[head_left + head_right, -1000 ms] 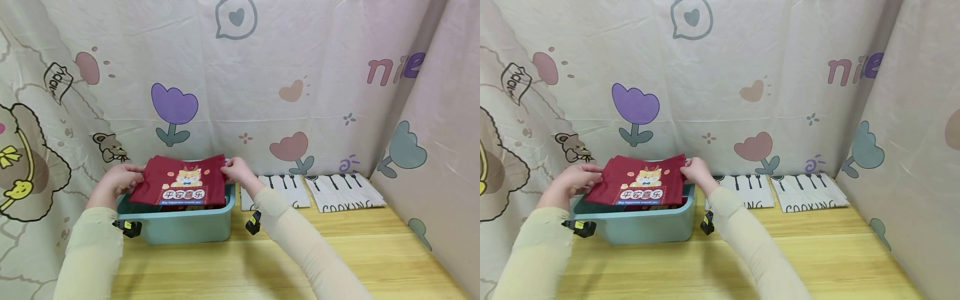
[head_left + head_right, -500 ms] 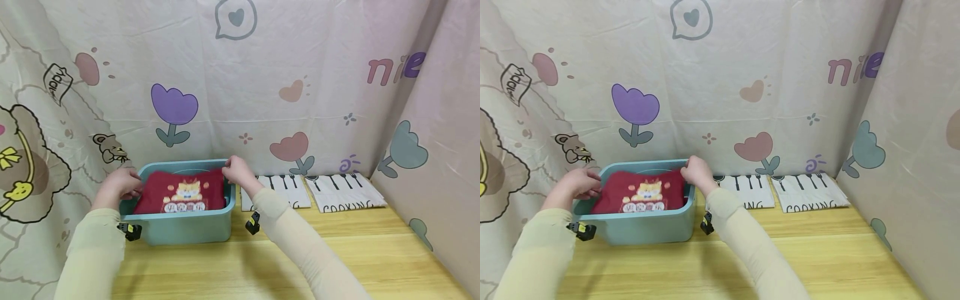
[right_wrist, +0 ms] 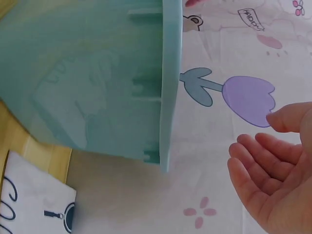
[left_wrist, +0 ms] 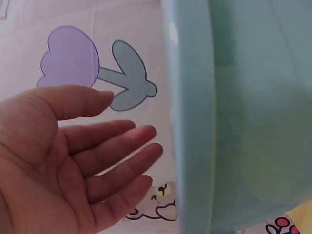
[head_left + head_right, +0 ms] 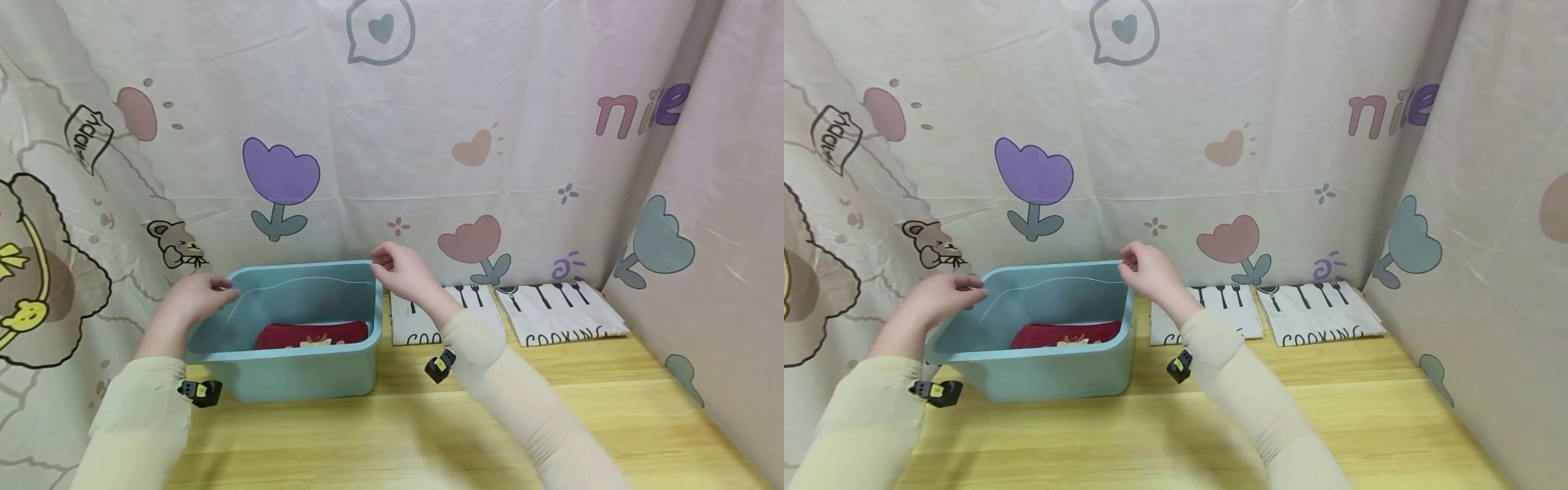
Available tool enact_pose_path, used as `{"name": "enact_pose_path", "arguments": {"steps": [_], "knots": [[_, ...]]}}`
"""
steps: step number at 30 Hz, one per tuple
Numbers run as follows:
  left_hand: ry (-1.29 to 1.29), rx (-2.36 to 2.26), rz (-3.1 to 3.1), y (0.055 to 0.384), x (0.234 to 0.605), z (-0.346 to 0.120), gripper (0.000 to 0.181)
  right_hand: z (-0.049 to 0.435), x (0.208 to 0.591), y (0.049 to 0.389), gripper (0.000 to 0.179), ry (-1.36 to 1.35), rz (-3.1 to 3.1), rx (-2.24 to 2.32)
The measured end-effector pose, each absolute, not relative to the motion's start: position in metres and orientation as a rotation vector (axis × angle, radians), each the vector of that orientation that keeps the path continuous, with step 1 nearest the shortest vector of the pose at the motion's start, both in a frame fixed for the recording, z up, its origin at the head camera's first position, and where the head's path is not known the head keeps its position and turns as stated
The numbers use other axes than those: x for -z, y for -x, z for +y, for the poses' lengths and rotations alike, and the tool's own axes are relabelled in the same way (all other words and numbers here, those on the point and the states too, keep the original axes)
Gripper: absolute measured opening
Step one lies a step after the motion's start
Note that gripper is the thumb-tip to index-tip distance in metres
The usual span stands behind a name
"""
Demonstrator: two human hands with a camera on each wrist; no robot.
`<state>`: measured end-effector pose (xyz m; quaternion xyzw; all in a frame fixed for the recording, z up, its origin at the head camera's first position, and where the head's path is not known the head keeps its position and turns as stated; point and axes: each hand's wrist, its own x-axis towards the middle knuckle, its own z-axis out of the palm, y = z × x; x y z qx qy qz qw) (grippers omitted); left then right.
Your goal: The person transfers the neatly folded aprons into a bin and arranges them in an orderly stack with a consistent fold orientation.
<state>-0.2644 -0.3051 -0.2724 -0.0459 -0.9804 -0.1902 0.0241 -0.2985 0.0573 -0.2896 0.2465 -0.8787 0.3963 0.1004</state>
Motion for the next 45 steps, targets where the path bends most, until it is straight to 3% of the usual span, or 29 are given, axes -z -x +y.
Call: {"name": "enact_pose_path", "arguments": {"steps": [16,30,45], "knots": [[0.339,0.558,-2.806,0.241,0.293,-0.282,0.043,0.094,0.305,0.279,0.031,-0.995,-2.511,-0.705],[0.386,0.439,-2.665,0.225,0.314,-0.268,0.044,0.128,0.339,0.278,0.036,-0.962,-2.454,-0.59],[0.439,0.354,-2.564,0.217,0.327,-0.242,0.046,0.168,0.402,0.302,0.04,-0.801,-2.528,-0.482]]}}
